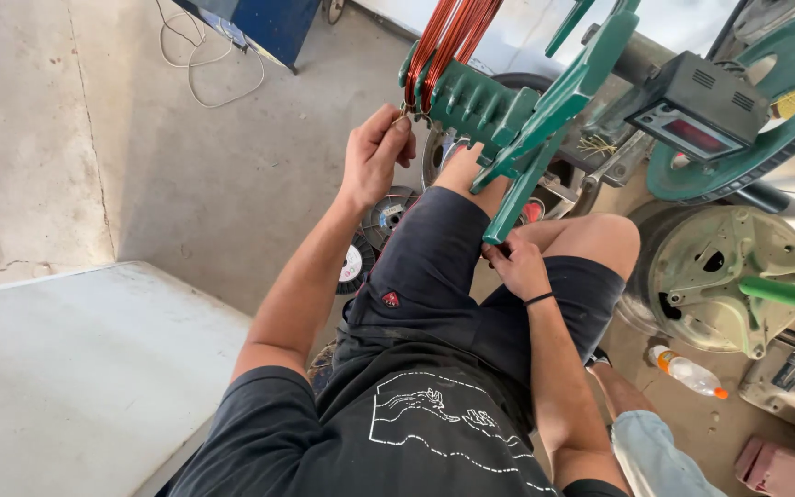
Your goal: Winding copper wire onto a metal frame using a winding machine and securing the ends.
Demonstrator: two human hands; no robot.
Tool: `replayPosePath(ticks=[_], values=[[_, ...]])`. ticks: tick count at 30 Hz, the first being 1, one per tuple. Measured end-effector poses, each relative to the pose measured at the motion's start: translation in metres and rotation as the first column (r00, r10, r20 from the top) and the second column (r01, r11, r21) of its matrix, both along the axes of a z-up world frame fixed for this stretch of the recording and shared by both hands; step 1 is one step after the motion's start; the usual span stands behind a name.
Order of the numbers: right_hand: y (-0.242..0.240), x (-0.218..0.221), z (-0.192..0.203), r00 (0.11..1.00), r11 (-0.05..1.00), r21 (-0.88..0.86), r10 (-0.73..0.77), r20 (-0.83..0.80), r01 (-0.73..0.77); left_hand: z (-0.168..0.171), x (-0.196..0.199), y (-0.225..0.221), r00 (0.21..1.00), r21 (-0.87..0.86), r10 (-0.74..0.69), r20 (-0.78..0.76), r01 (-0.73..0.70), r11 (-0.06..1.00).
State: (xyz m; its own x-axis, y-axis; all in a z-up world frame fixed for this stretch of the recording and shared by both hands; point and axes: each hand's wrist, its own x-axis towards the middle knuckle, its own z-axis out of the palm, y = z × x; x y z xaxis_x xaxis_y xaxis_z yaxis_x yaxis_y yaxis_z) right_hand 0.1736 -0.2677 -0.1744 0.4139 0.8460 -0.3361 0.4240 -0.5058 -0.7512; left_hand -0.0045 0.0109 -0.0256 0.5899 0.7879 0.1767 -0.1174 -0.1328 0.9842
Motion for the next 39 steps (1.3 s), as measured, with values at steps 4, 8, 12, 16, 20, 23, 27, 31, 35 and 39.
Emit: replayPosePath(ticks=[4,8,12,16,20,23,27,31,35,39], values=[[0.002,-0.002,0.007,0.999,0.999,-0.037,-0.029,-0.017,0.029,-0.003,0.001,0.001,0.998,0.035,-0.028,0.057,0.026,0.999],[0.004,-0.005,0.012,0.997,0.997,-0.044,-0.065,-0.047,0.063,-0.002,0.004,0.004,0.993,0.061,-0.050,0.108,0.043,0.997],[0.003,-0.002,0.004,0.998,0.995,-0.076,-0.063,-0.019,0.062,-0.017,-0.003,0.003,0.992,0.047,-0.066,0.103,0.062,0.997],[0.003,-0.003,-0.005,0.998,0.996,-0.067,-0.059,0.001,0.059,-0.018,-0.018,-0.002,0.998,0.050,-0.050,-0.032,0.052,0.997],[0.014,-0.012,0.017,0.998,0.997,-0.050,-0.055,0.003,0.055,-0.005,-0.024,-0.014,0.975,0.286,0.178,-0.130,-0.135,0.949],[0.018,-0.013,0.022,0.998,0.998,-0.033,-0.060,-0.012,0.060,0.001,-0.013,-0.017,0.963,0.297,0.257,-0.078,-0.223,0.928],[0.015,-0.012,0.016,0.999,0.999,0.016,-0.040,0.037,0.039,0.007,0.011,-0.025,0.958,0.233,0.284,-0.044,-0.267,0.935],[0.007,-0.014,0.015,0.998,0.998,0.004,-0.060,0.009,0.060,0.008,0.025,-0.033,0.926,0.116,0.378,0.012,-0.377,0.919],[0.000,-0.007,0.000,0.994,0.993,-0.051,-0.108,-0.022,0.107,0.000,0.029,-0.032,0.913,0.025,0.402,0.069,-0.404,0.914],[-0.004,-0.003,-0.006,0.996,0.995,-0.060,-0.088,-0.032,0.086,-0.003,0.025,-0.031,0.923,0.057,0.377,0.082,-0.382,0.922]])
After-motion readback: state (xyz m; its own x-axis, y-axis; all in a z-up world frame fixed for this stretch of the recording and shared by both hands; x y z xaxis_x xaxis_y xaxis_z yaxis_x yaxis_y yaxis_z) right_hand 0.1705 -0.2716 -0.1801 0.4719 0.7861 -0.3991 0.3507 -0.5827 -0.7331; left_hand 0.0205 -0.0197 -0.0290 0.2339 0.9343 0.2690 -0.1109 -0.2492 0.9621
